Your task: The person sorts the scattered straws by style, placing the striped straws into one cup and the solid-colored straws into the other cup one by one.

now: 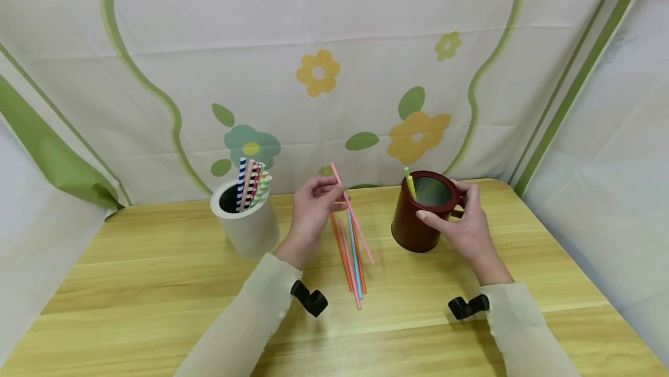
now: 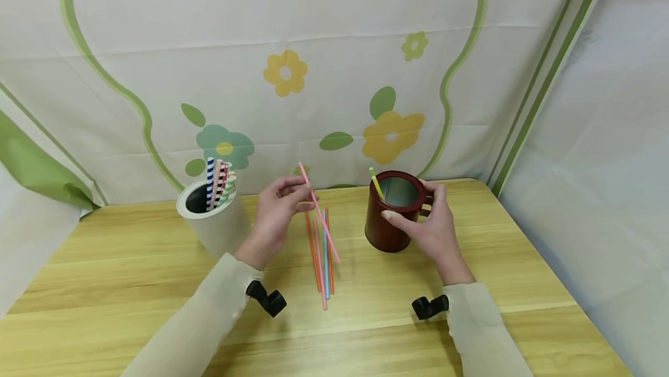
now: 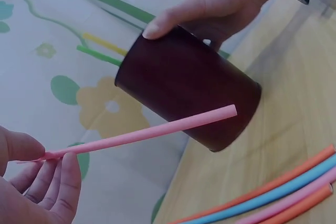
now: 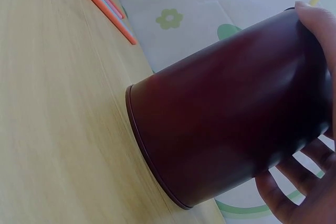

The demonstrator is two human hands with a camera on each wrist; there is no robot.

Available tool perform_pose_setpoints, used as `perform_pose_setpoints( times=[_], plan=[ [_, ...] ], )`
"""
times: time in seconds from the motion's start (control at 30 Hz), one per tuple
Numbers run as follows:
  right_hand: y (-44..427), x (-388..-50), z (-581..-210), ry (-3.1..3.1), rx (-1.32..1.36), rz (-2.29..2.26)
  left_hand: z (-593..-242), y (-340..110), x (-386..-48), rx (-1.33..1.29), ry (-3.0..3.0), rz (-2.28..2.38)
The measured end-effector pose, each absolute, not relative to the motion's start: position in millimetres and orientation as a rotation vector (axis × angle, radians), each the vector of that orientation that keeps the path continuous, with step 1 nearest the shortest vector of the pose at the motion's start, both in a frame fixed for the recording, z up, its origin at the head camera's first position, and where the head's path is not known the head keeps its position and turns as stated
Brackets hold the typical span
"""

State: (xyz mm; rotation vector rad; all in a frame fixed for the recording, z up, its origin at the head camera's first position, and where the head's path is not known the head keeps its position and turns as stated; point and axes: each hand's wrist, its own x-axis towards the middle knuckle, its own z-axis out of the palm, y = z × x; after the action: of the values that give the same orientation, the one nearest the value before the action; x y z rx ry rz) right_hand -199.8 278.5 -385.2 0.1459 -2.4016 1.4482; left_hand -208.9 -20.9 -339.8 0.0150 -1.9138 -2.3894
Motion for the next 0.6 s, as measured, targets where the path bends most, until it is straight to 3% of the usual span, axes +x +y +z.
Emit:
perform_pose_setpoints(
  times=[0.6],
  plan=[
    [278,-200,-385,-2.398,0.159,1.457,-302,-16,-190,-0.205,-1.814,-2.344]
  ],
)
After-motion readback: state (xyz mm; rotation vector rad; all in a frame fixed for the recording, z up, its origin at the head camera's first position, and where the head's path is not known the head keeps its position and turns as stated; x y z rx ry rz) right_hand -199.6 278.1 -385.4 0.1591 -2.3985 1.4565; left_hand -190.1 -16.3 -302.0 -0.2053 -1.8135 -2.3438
